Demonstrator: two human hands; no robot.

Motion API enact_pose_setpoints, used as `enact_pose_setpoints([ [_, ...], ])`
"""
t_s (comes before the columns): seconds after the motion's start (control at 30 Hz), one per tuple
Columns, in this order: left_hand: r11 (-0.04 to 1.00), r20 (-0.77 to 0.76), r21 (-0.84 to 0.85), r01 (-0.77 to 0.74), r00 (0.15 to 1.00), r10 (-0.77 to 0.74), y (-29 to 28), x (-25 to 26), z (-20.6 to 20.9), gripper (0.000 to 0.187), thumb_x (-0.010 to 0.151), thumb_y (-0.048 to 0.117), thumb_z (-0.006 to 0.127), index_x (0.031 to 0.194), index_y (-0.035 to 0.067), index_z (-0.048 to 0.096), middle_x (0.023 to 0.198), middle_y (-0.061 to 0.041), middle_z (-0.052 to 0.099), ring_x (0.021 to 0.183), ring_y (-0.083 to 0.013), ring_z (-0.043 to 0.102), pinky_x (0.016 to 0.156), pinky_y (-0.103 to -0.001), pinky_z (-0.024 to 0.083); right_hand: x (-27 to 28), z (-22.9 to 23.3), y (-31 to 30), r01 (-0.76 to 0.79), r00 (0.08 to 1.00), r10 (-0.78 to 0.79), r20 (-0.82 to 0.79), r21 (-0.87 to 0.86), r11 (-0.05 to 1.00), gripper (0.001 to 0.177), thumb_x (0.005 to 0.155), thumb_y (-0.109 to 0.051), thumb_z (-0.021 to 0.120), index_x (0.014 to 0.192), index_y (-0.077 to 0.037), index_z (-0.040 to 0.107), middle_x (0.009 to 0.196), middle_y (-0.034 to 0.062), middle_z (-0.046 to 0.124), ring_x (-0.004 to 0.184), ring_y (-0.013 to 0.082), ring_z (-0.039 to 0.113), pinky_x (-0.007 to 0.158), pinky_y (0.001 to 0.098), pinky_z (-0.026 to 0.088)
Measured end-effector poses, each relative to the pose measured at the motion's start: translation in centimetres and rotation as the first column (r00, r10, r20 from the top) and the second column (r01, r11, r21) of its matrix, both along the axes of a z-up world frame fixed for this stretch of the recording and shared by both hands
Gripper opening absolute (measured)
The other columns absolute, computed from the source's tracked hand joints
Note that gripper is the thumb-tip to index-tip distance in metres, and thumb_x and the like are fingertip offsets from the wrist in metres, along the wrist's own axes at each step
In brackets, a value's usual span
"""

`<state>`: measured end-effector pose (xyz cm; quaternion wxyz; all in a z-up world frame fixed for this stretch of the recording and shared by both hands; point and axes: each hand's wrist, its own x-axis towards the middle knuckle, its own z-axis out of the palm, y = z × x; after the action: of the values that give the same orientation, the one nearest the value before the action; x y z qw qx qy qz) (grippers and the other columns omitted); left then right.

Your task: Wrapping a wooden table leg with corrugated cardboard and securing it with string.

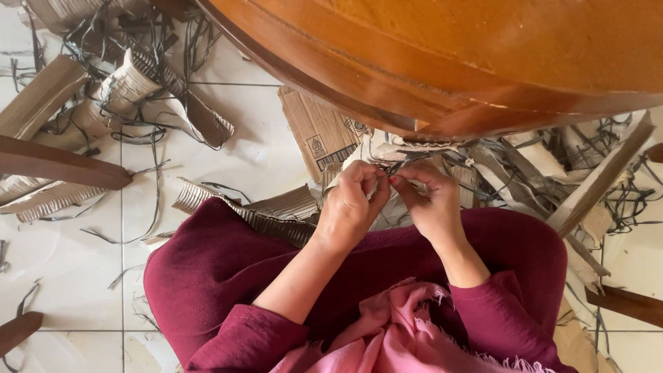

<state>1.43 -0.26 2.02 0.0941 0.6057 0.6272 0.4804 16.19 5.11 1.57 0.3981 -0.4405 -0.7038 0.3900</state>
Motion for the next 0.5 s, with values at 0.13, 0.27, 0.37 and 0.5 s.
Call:
enact_pose_setpoints([
  [0.13,1.000,-0.052,0.013,0.015,0.999,-0.014,-0.1,-0.6,0.5,0.036,0.082,0.002,0.074,0.107,0.008,0.050,0.065,0.004,0.051,0.046,-0.0268,0.064,0.043,-0.040,0.053,0.8,0.0,0.5,0.028,0.974,-0.081,0.213,0.239,0.971,0.010,0.088,-0.008,0.087,0.088,-0.012,0.078,0.075,0.0015,0.045,0.076,0.0211,0.058,0.083,0.0389,0.047],
  [0.27,1.000,-0.109,0.021,0.007,0.994,-0.005,-0.1,-1.4,0.5,0.034,0.083,-0.002,0.070,0.108,0.006,0.049,0.064,0.006,0.049,0.044,-0.0222,0.063,0.043,-0.036,0.054,1.8,-1.2,1.3,0.068,0.929,-0.180,0.324,0.328,0.942,0.014,0.087,-0.013,0.089,0.085,-0.015,0.075,0.089,-0.0034,0.044,0.092,0.0210,0.056,0.096,0.0487,0.036],
  [0.37,0.999,-0.197,0.010,-0.045,0.979,0.046,-0.1,-1.7,0.5,0.031,0.083,0.001,0.068,0.106,0.010,0.048,0.063,0.008,0.047,0.044,-0.0217,0.061,0.045,-0.036,0.055,1.9,-2.7,2.3,0.097,0.910,-0.240,0.338,0.389,0.916,0.019,0.085,-0.009,0.090,0.080,-0.010,0.071,0.094,0.0002,0.049,0.099,0.0252,0.056,0.096,0.0503,0.035],
  [0.5,0.999,-0.183,-0.010,-0.043,0.982,0.040,0.1,-2.1,0.3,0.031,0.082,-0.001,0.066,0.105,0.010,0.047,0.060,0.008,0.043,0.041,-0.0194,0.059,0.045,-0.035,0.055,3.1,-7.1,4.1,0.175,0.900,-0.313,0.304,0.406,0.897,0.017,0.087,-0.002,0.085,0.082,-0.014,0.075,0.105,0.0032,0.056,0.101,0.0277,0.060,0.094,0.0495,0.034],
])
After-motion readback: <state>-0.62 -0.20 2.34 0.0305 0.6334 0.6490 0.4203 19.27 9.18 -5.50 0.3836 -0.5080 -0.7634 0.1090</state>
